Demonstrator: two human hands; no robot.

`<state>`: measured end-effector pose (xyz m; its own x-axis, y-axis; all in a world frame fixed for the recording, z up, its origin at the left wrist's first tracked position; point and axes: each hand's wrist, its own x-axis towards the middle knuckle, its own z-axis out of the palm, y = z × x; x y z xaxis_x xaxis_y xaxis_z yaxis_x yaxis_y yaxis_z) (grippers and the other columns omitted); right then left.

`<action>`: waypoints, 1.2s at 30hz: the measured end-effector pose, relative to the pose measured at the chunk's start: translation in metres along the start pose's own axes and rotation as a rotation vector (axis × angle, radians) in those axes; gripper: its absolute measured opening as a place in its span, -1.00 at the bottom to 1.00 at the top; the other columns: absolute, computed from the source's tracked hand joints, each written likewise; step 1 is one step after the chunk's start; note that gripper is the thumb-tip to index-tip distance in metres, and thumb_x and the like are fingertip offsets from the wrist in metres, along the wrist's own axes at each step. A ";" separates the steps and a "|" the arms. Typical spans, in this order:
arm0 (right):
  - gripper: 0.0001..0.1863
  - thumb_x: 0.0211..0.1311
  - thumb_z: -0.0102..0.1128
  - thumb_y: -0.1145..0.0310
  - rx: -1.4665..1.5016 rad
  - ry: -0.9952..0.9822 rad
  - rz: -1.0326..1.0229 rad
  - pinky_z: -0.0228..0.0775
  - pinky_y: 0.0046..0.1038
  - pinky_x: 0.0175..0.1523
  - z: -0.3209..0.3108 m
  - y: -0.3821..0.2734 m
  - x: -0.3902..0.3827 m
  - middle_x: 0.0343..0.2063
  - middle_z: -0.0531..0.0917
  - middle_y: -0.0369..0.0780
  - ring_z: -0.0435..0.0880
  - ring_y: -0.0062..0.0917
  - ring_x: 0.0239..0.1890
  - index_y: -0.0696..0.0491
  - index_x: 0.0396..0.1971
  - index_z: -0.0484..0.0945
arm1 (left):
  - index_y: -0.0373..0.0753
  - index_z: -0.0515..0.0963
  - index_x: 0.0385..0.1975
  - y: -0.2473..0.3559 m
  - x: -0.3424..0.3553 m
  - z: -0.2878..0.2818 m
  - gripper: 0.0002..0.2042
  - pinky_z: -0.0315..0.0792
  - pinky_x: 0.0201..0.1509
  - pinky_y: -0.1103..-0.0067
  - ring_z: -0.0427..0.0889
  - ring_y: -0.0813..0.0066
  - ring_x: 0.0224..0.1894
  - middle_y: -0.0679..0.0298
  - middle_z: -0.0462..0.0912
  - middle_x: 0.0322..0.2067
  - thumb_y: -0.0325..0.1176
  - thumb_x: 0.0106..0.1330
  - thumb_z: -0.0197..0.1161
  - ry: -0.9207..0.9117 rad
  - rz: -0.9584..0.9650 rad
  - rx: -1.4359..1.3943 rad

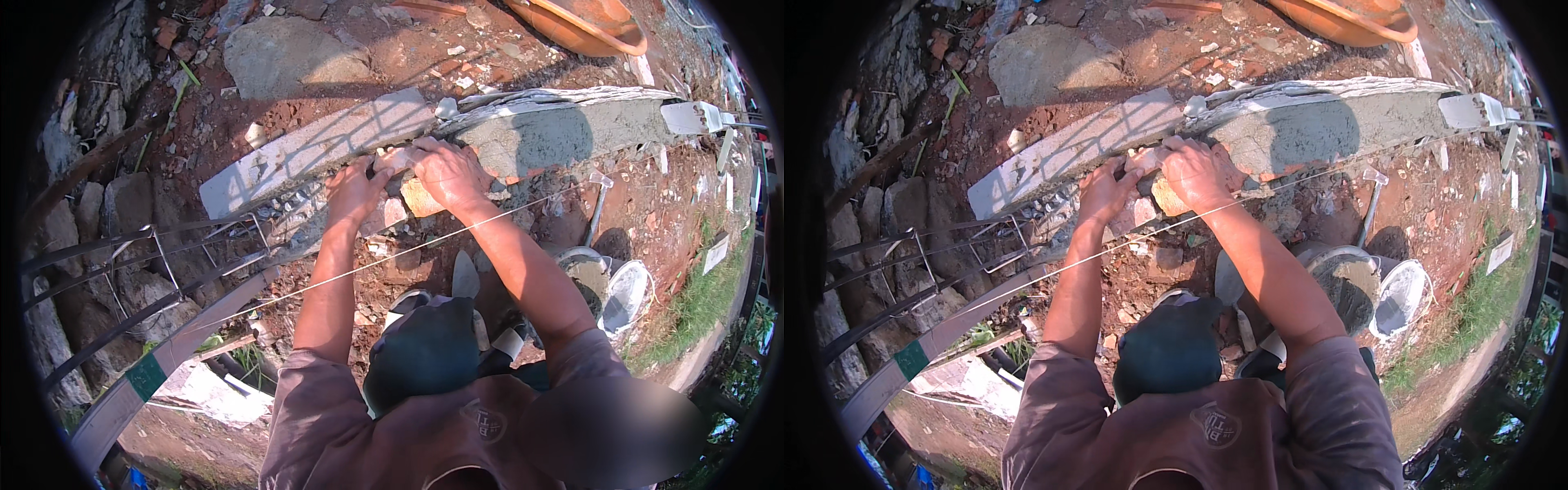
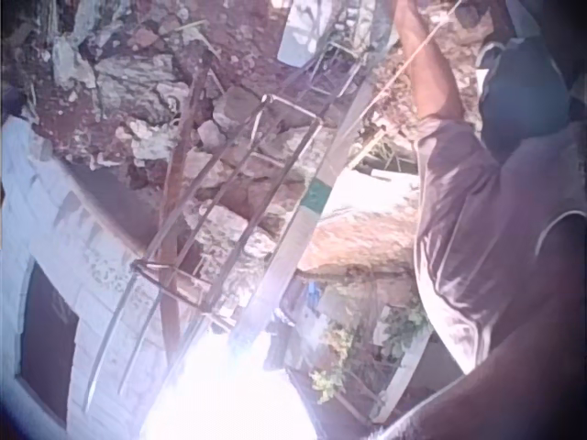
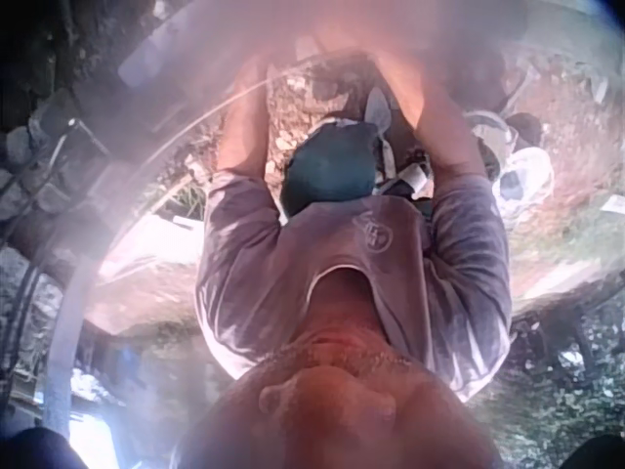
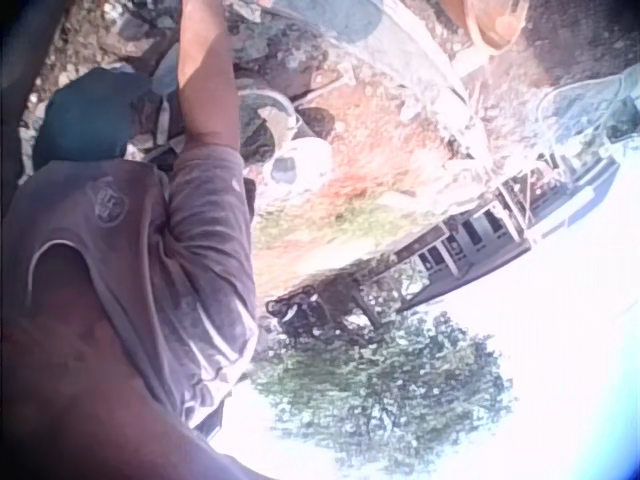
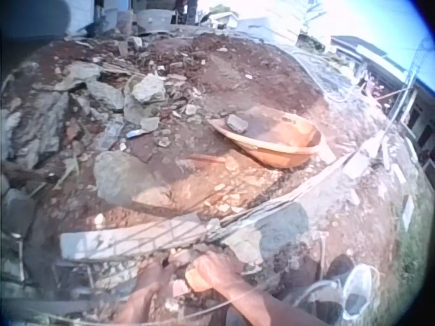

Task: The person scoops mortar from a bucket with a trowel and applies it to a low brick wall. They place bricks and stones into the mortar, align them along a guide string, and tap them into position. The person repeats this process, adding more mortar and units to extend the wall.

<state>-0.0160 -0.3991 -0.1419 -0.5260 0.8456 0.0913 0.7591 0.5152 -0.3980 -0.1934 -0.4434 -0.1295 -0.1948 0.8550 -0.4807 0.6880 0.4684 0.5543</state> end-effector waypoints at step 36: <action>-0.63 -0.16 0.39 0.25 -0.382 -0.674 0.560 0.49 -0.36 -0.25 -0.232 0.332 0.232 -0.40 0.68 -0.10 0.67 -0.33 -0.35 0.13 -0.31 0.65 | -0.28 0.30 0.14 0.035 0.093 -0.025 -0.49 0.05 0.30 0.12 0.32 0.08 0.22 0.01 0.33 0.18 -0.17 0.26 0.21 0.747 0.160 0.322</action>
<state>0.2028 0.0009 -0.0410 -0.0685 0.7860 -0.6144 0.9788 0.1722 0.1111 -0.2049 -0.3415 -0.1375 -0.4127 0.8818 0.2284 0.8912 0.3391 0.3012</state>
